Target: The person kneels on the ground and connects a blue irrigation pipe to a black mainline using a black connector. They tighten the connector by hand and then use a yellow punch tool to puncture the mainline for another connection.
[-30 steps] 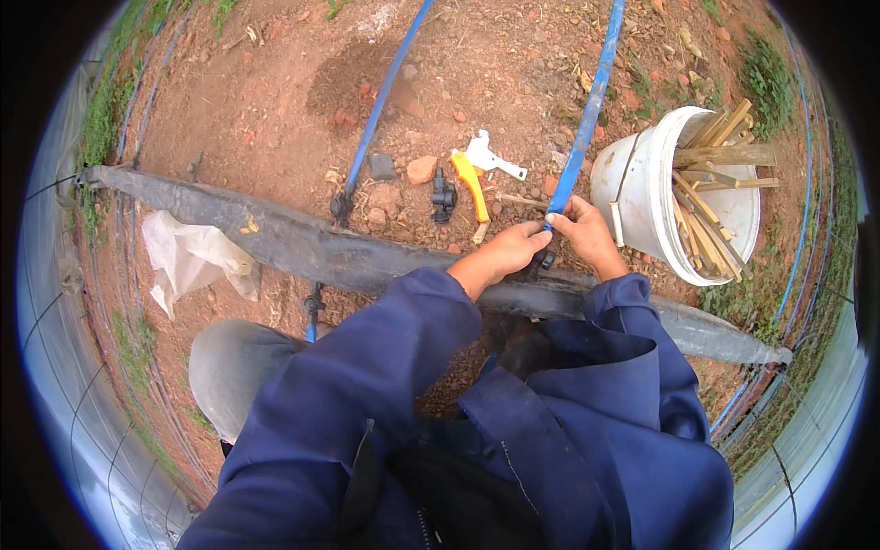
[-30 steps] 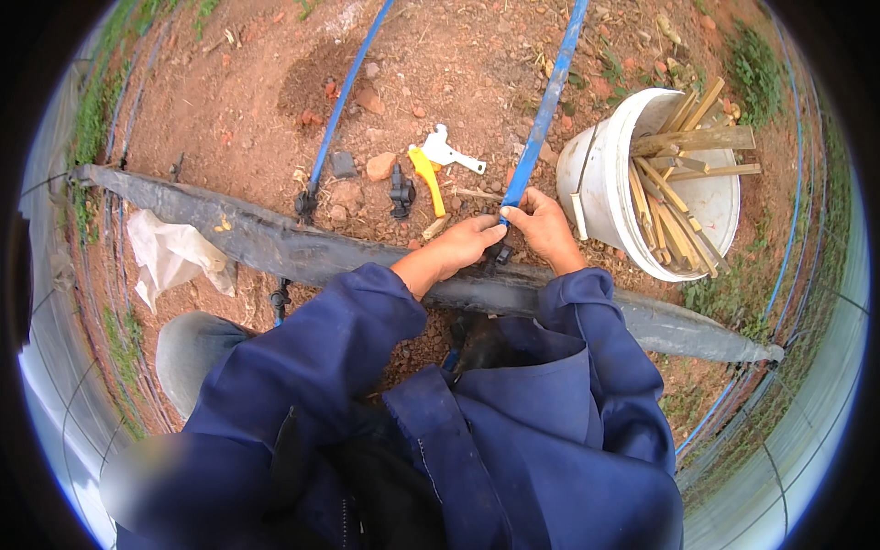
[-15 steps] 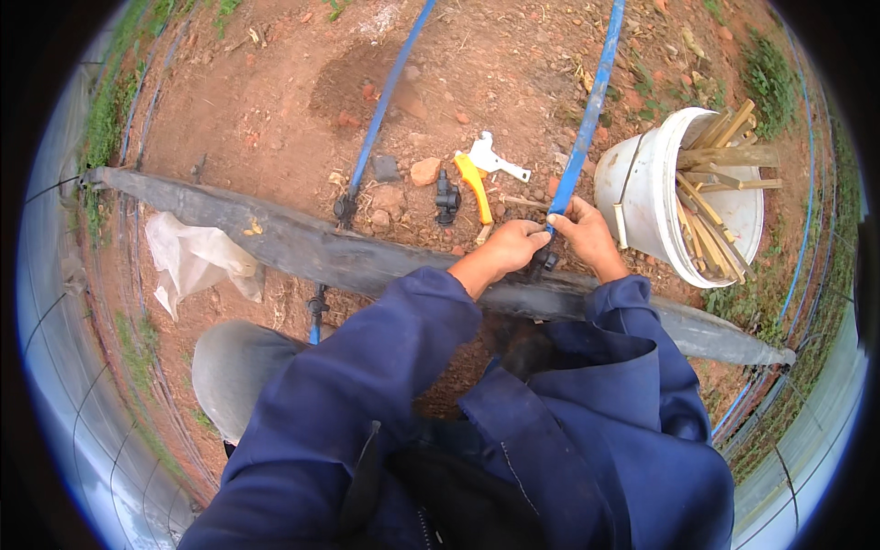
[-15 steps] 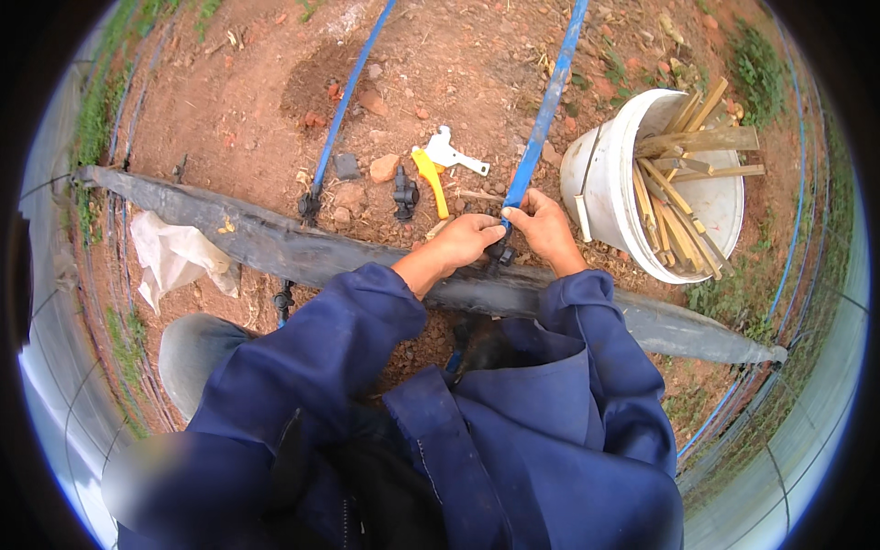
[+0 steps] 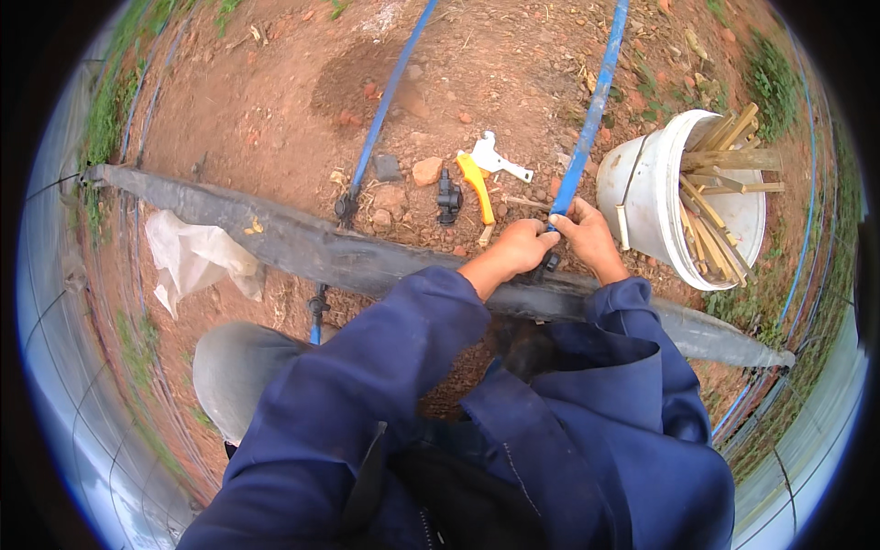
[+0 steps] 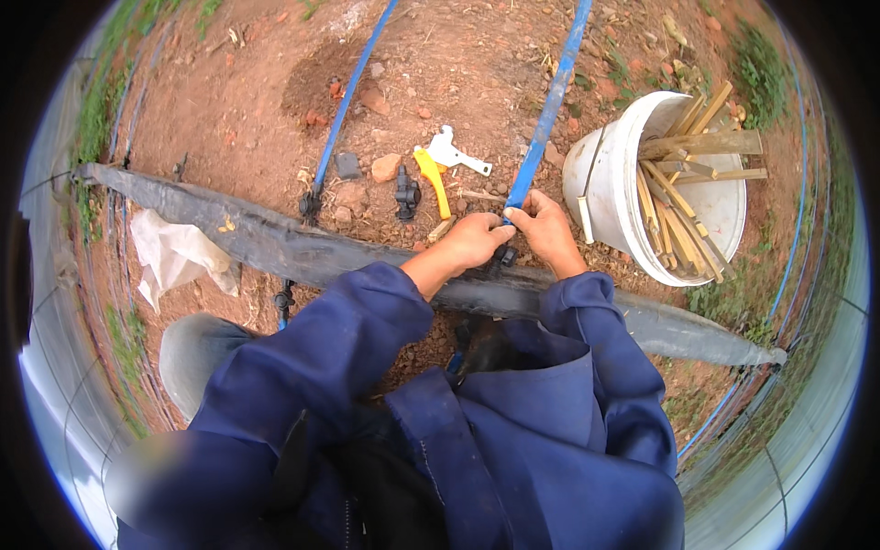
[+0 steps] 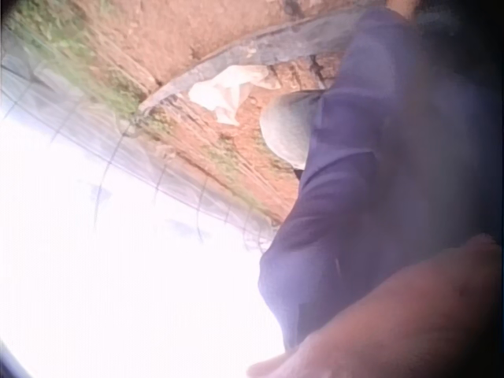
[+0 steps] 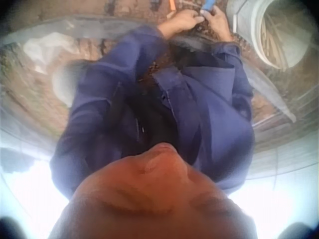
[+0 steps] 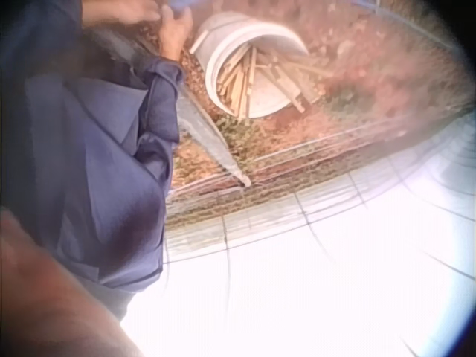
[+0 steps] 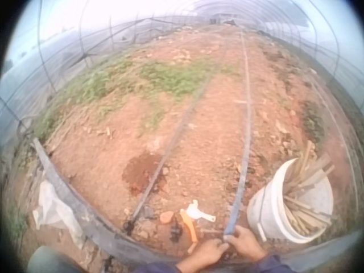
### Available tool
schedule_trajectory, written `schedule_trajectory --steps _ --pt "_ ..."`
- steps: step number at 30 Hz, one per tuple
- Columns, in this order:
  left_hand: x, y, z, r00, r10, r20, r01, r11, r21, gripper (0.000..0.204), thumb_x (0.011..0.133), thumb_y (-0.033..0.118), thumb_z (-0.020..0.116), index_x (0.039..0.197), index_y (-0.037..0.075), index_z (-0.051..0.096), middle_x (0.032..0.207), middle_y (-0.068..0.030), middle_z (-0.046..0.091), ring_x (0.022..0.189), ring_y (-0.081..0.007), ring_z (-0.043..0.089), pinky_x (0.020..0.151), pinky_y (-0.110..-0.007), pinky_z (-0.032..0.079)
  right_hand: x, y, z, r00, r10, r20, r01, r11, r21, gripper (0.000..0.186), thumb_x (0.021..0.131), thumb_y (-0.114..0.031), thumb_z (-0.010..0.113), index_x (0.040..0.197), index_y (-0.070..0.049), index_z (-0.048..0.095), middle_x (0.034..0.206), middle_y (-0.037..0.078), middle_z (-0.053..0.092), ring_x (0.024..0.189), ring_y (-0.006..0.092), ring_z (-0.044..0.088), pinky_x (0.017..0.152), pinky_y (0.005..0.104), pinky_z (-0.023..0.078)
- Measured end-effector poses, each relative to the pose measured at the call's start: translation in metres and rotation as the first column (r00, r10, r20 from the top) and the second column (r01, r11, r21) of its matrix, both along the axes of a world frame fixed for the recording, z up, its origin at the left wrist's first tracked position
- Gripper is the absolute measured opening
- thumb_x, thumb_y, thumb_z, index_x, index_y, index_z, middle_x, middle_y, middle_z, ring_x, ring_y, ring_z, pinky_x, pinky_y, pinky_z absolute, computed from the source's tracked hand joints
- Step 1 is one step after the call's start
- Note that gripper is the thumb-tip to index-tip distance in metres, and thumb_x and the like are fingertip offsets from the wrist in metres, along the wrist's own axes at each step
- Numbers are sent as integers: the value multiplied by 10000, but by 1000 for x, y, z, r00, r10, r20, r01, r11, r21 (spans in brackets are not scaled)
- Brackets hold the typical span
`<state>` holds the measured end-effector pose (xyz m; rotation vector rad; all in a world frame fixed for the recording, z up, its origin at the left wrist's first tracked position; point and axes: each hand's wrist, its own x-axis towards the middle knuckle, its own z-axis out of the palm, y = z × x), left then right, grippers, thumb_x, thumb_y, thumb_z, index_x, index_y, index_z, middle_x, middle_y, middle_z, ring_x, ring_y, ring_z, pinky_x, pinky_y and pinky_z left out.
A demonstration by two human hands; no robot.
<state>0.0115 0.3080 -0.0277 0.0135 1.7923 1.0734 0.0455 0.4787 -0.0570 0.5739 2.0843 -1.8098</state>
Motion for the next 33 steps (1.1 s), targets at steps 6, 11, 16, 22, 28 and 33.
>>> schedule_trajectory --steps 6,11,16,22,28,33 --pt "17 5 -6 965 124 -230 -125 992 10 508 909 406 716 1076 -65 628 938 -164 702 872 -248 673 768 -409 513 4 -1 7 999 -54 7 54 996 -67 139 897 -125 733 913 -25 638 822 10 623 754 95 543 676 304 463" --pt "12 -6 -18 992 122 32 -125 984 125 453 1017 356 585 1204 -52 653 966 -112 712 929 -209 664 817 -378 513 2 -3 5 999 -24 -25 25 1000 6 137 902 -121 730 935 -20 644 825 10 625 754 94 541 673 294 460" --pt "26 9 -10 947 93 -309 -102 995 -14 325 987 290 595 1032 -28 649 924 -252 669 907 -429 647 798 -499 489 4 1 5 1000 -22 15 22 1000 5 146 899 -122 735 945 -15 648 826 19 628 758 104 547 678 304 466" --pt "36 14 -8 871 111 -478 -146 989 -35 311 973 291 613 955 -18 586 925 -233 641 900 -441 630 784 -536 474 5 -2 5 999 -45 -10 45 999 10 141 897 -113 731 937 -9 645 828 21 636 751 103 554 675 304 469" --pt "32 21 -3 892 -22 -452 -85 973 -216 342 957 316 633 998 -23 607 974 -241 651 930 -439 634 808 -521 486 6 -6 4 997 -66 30 63 995 81 142 908 -117 717 945 -1 645 828 30 647 749 107 571 668 303 475" --pt "9 -4 -6 972 54 -230 -40 997 63 472 953 347 657 1197 -58 638 1086 -239 693 1008 -338 680 887 -421 515 0 -13 4 989 -136 64 135 991 22 166 943 -142 690 998 0 626 840 40 651 730 106 580 640 295 476"
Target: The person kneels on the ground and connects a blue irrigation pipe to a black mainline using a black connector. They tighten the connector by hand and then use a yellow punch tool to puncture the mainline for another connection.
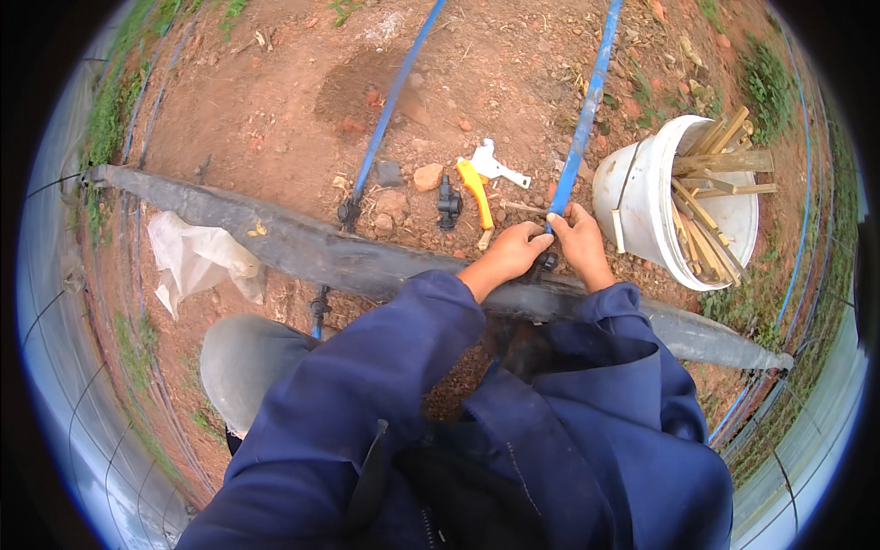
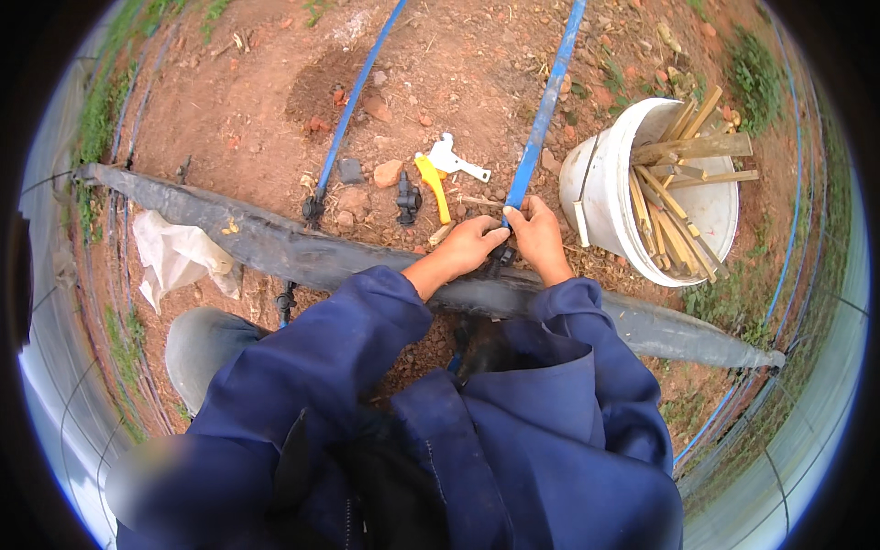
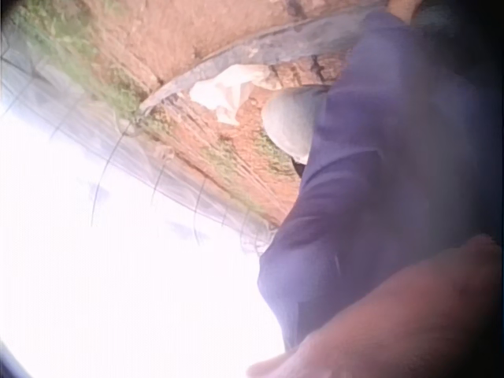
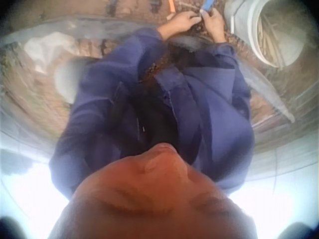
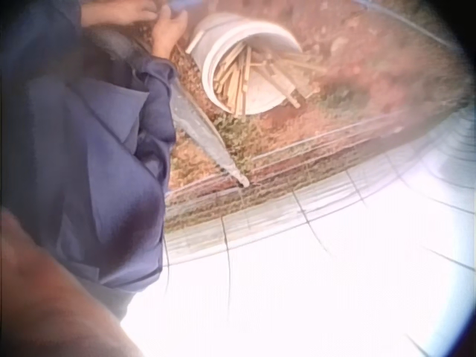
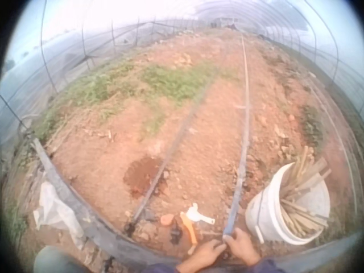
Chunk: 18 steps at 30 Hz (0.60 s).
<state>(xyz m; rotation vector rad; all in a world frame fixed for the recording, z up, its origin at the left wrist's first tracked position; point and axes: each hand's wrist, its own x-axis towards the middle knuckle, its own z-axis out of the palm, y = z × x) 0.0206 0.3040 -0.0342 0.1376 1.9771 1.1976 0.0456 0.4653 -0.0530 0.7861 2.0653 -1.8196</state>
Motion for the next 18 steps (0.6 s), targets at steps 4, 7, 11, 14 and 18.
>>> schedule_trajectory --steps 4,7,11,14,18 --pt "7 -7 -4 995 52 83 -62 991 122 452 958 290 659 1249 -55 635 1097 -190 717 1030 -246 683 905 -371 515 3 14 -2 985 -71 155 119 936 -332 174 984 -211 662 1033 -51 613 806 7 612 678 86 528 644 278 473" --pt "7 -5 -6 998 24 61 -28 998 65 421 953 264 666 1232 -51 646 1080 -187 724 1004 -253 690 899 -374 517 4 20 -6 949 -151 276 272 837 -475 185 995 -246 655 1040 -72 610 818 -4 610 638 92 505 624 268 472" --pt "2 -7 -7 998 -35 49 33 998 53 407 955 273 665 1227 -29 662 1087 -177 728 992 -254 691 893 -370 518 6 16 -3 976 -190 110 213 939 -269 223 1012 -274 621 1023 -50 630 798 -2 613 639 91 508 623 268 463" --pt "0 -11 -8 997 -26 75 23 999 43 400 960 281 661 1225 -18 670 1090 -170 730 988 -248 692 887 -369 518 23 14 12 975 -163 149 177 981 -85 342 1019 -362 590 976 -30 657 768 11 620 647 116 530 618 295 451" --pt "2 -13 -9 997 9 70 -16 996 91 398 967 294 647 1209 -21 679 1092 -176 730 992 -252 695 885 -374 518 42 21 27 896 294 333 -329 943 52 580 995 -553 539 860 -6 680 689 56 624 657 188 586 631 351 451"
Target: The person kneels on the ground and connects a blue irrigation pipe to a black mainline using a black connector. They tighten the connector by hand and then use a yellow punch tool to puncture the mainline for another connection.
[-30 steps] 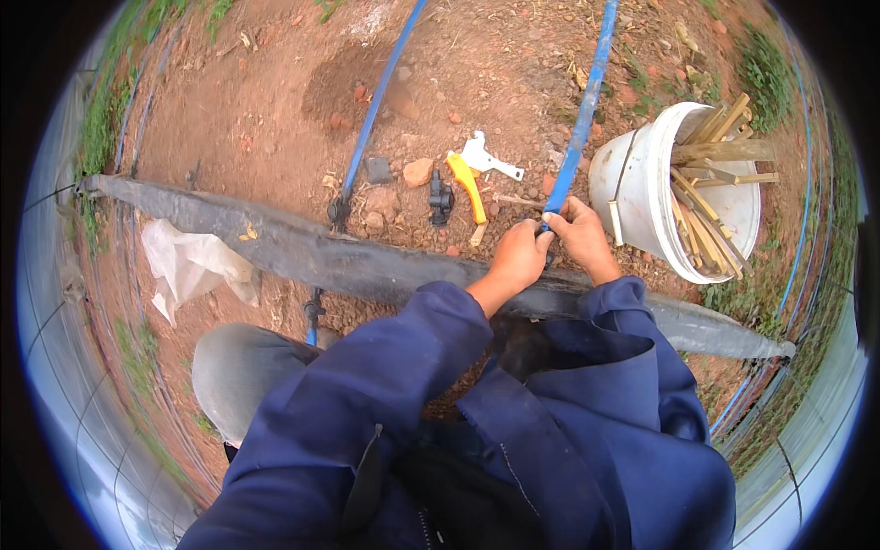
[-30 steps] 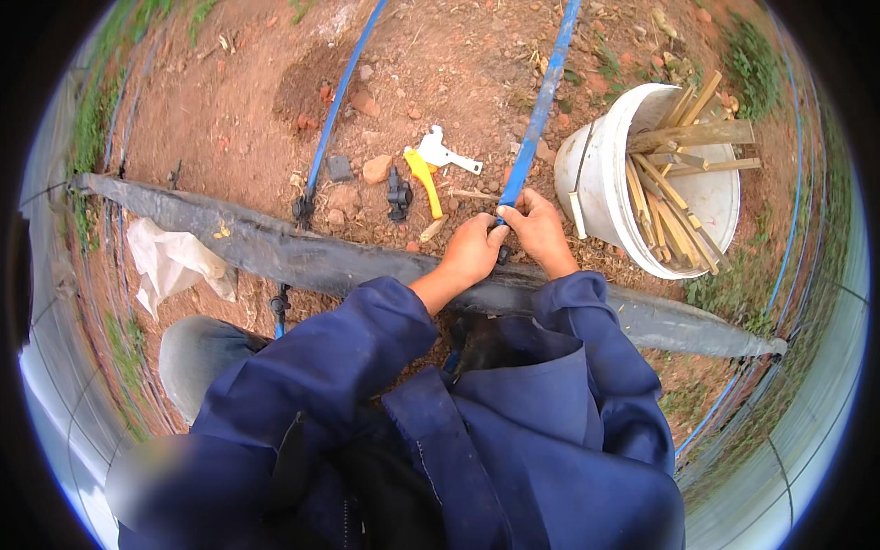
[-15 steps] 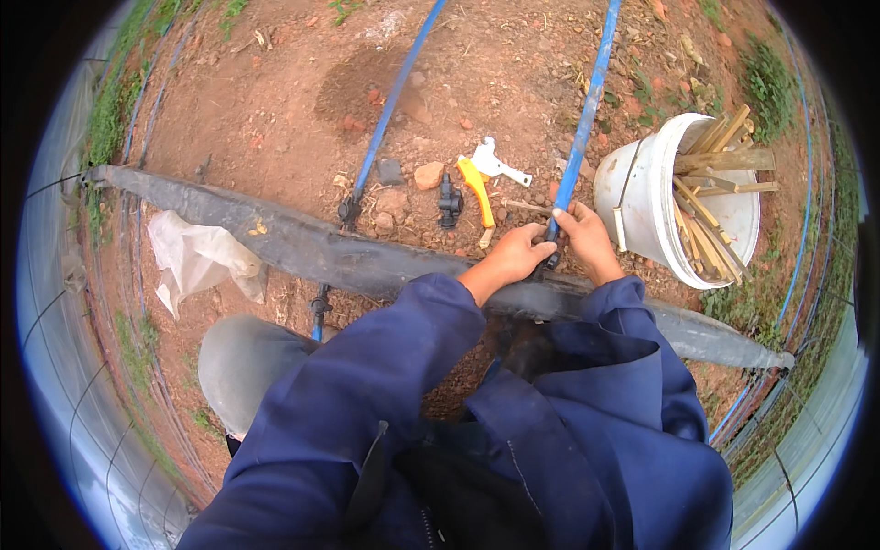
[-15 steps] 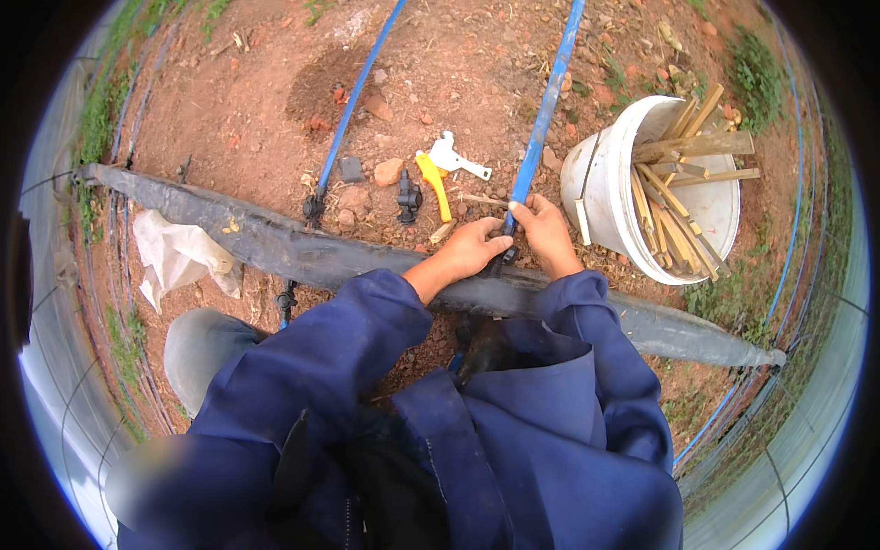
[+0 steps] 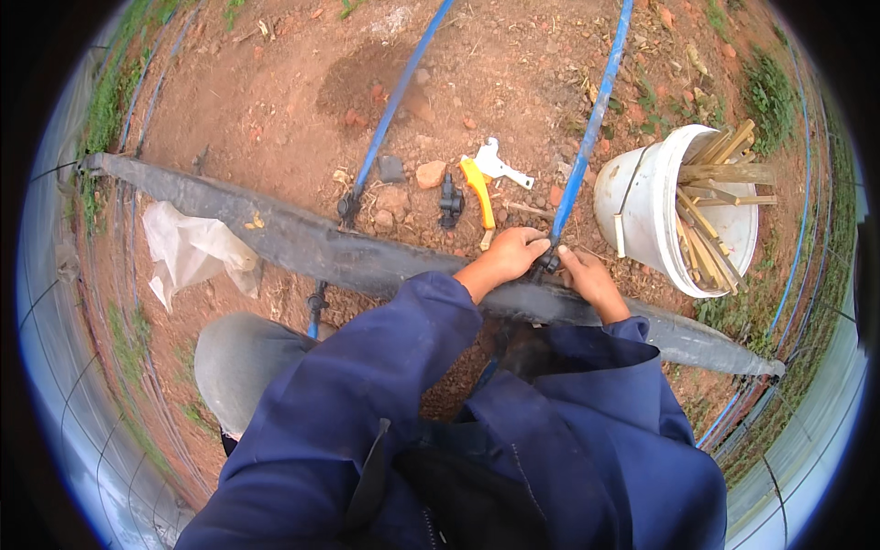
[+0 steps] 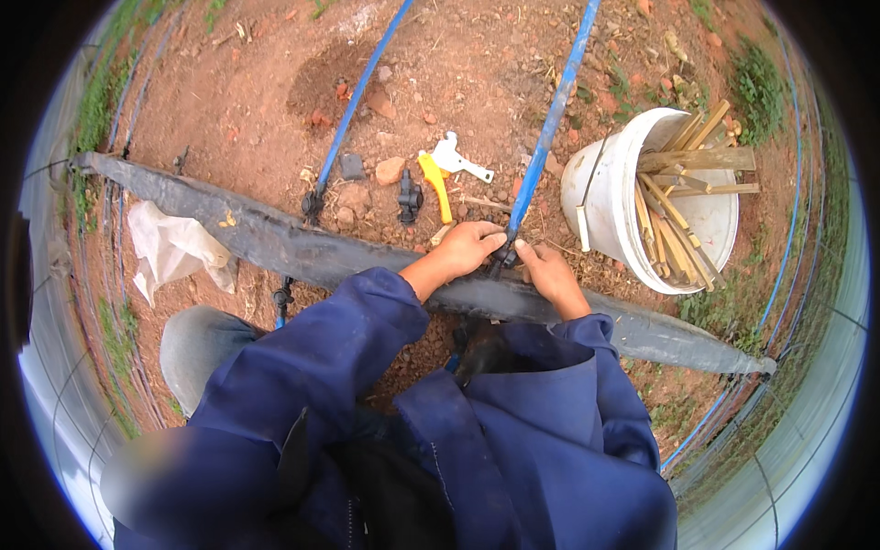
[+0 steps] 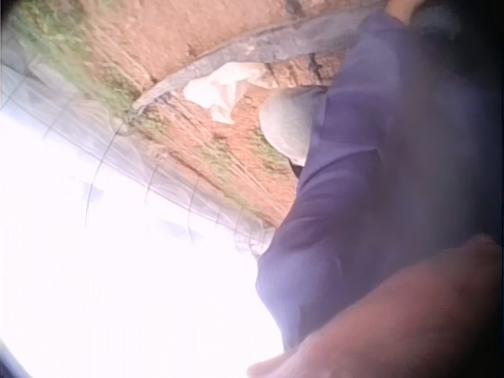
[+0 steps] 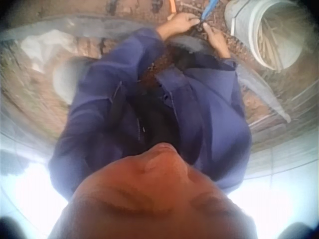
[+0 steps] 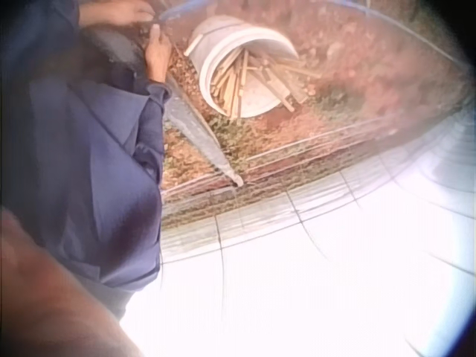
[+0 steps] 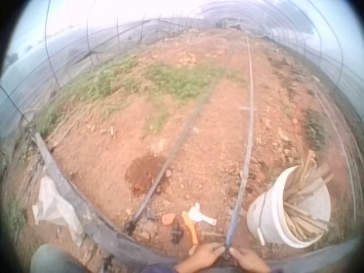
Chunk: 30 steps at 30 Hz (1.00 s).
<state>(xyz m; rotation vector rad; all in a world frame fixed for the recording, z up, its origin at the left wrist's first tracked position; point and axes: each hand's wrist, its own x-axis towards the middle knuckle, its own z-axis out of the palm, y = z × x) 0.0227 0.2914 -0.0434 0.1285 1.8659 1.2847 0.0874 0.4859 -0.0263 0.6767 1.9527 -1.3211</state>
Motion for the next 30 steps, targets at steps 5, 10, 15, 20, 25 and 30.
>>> schedule_trajectory --steps 5,10,15,20,25,30 --pt "4 3 2 997 8 -81 -9 1000 -15 388 967 290 635 1190 -23 689 1082 -194 727 998 -292 697 890 -389 519 -14 8 -1 976 161 148 -145 983 -113 626 966 -584 574 752 -1 657 598 51 575 595 182 556 572 343 433" --pt "10 7 6 992 65 -108 -68 997 -29 351 946 263 648 1140 -24 706 1043 -221 718 976 -344 694 875 -414 520 -4 5 -6 980 199 1 -199 978 -67 593 960 -537 604 760 19 652 633 67 586 579 174 536 557 344 428" --pt "8 8 6 990 39 -139 -45 998 -41 332 949 263 642 1130 -5 715 1007 -227 715 953 -353 694 861 -433 518 0 -6 -4 991 130 -11 -130 991 -27 485 922 -436 679 941 47 639 733 131 634 676 215 606 640 378 472" --pt "10 11 -5 990 76 -117 -81 996 -40 330 946 263 640 1121 -5 719 1004 -224 717 956 -363 692 860 -436 520 2 -19 15 884 410 -227 -306 872 382 424 818 -299 784 1027 -3 564 850 191 667 796 352 670 713 464 507" --pt "13 11 -13 969 89 -232 -90 996 5 324 915 279 645 1041 -8 728 957 -242 699 929 -386 683 841 -459 521 18 -31 22 794 495 -353 -216 773 597 406 807 -305 795 1012 -43 563 852 163 676 791 388 672 694 490 514" --pt "16 23 35 985 87 -151 -120 968 -222 379 904 204 625 1197 -38 622 1055 -280 658 1020 -445 637 905 -507 509 16 -19 13 897 274 -346 -143 922 359 377 862 -260 740 1117 -17 606 798 140 669 716 321 665 656 432 508"
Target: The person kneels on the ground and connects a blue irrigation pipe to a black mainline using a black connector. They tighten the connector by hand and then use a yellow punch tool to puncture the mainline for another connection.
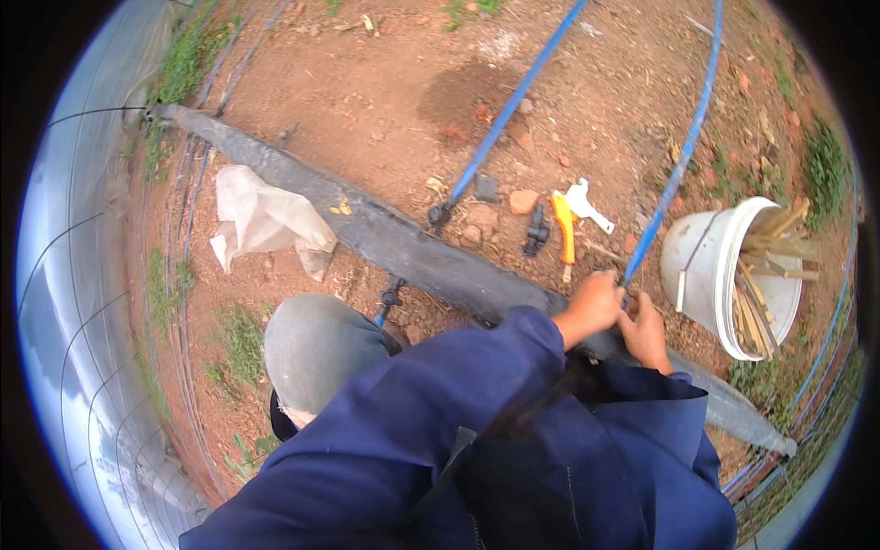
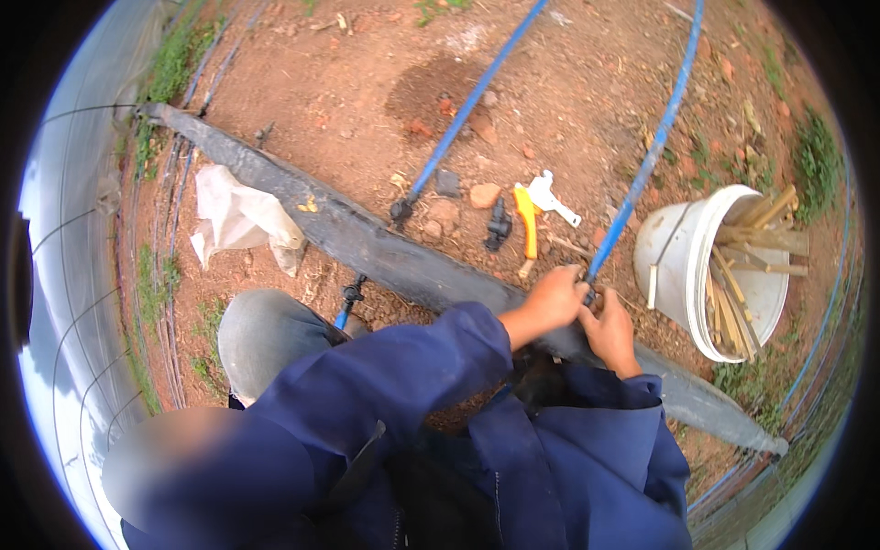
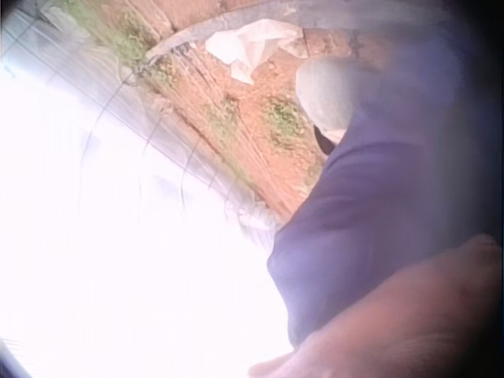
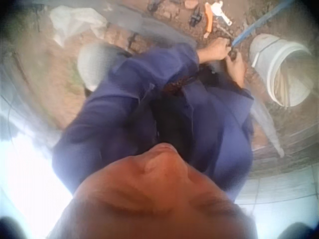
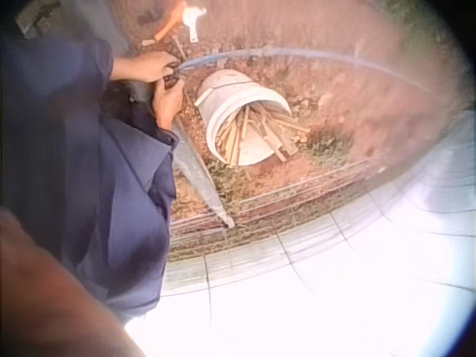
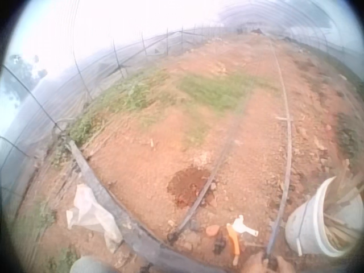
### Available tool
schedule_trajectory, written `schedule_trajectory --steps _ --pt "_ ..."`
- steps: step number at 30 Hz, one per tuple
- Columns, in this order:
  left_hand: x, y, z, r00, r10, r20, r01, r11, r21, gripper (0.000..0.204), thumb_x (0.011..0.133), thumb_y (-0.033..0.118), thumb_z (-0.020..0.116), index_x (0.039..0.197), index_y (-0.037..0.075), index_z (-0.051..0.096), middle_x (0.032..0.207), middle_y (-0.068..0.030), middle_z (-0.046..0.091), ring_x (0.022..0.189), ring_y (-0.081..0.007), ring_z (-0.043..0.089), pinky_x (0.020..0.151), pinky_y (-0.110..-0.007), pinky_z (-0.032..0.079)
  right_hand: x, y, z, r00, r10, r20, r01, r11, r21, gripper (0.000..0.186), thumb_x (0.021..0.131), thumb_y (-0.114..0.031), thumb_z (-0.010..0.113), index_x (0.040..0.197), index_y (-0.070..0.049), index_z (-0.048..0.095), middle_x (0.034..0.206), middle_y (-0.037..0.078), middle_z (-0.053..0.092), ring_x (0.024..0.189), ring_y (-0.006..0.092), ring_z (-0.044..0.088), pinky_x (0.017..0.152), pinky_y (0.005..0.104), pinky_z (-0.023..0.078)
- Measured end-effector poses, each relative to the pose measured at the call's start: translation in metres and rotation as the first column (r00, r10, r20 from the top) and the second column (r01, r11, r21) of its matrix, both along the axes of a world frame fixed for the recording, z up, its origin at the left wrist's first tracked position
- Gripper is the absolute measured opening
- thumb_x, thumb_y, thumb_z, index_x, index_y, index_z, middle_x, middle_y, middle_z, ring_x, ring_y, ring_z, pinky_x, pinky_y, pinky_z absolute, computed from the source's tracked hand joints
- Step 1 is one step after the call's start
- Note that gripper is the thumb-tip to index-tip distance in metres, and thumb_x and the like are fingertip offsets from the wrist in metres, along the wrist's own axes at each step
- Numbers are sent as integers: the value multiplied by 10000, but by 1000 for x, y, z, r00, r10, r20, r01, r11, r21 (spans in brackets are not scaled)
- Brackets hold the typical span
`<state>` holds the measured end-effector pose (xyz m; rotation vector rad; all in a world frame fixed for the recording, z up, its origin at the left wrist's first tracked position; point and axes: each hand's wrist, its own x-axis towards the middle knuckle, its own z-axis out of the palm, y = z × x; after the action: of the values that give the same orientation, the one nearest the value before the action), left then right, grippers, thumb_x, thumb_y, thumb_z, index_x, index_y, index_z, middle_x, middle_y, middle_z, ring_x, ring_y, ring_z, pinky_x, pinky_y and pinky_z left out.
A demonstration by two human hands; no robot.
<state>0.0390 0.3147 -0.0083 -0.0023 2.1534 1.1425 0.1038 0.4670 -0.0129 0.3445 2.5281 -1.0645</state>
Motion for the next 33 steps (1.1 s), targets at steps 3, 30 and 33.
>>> schedule_trajectory --steps 3,30,33 --pt "-12 12 57 977 -25 -214 60 985 159 422 892 155 617 1262 -34 546 1217 -253 582 1146 -421 591 955 -494 496 -8 10 2 973 -224 -57 201 942 -270 424 945 -191 623 1309 16 559 1049 160 697 961 219 659 835 360 506" --pt "-150 -347 -7 936 -333 -112 294 917 -270 320 914 295 620 1155 109 720 1064 -151 721 1043 -339 677 901 -458 518 -239 -237 2 844 440 308 -408 898 -164 342 954 -288 645 999 46 706 798 102 714 709 197 688 639 352 552" --pt "-144 -348 -1 926 -370 -73 338 901 -270 412 906 318 648 1281 152 680 1132 -116 723 1091 -321 669 920 -456 523 -226 -275 -27 866 285 412 -214 954 -211 354 962 -304 638 994 39 715 798 83 718 685 176 687 586 324 554"
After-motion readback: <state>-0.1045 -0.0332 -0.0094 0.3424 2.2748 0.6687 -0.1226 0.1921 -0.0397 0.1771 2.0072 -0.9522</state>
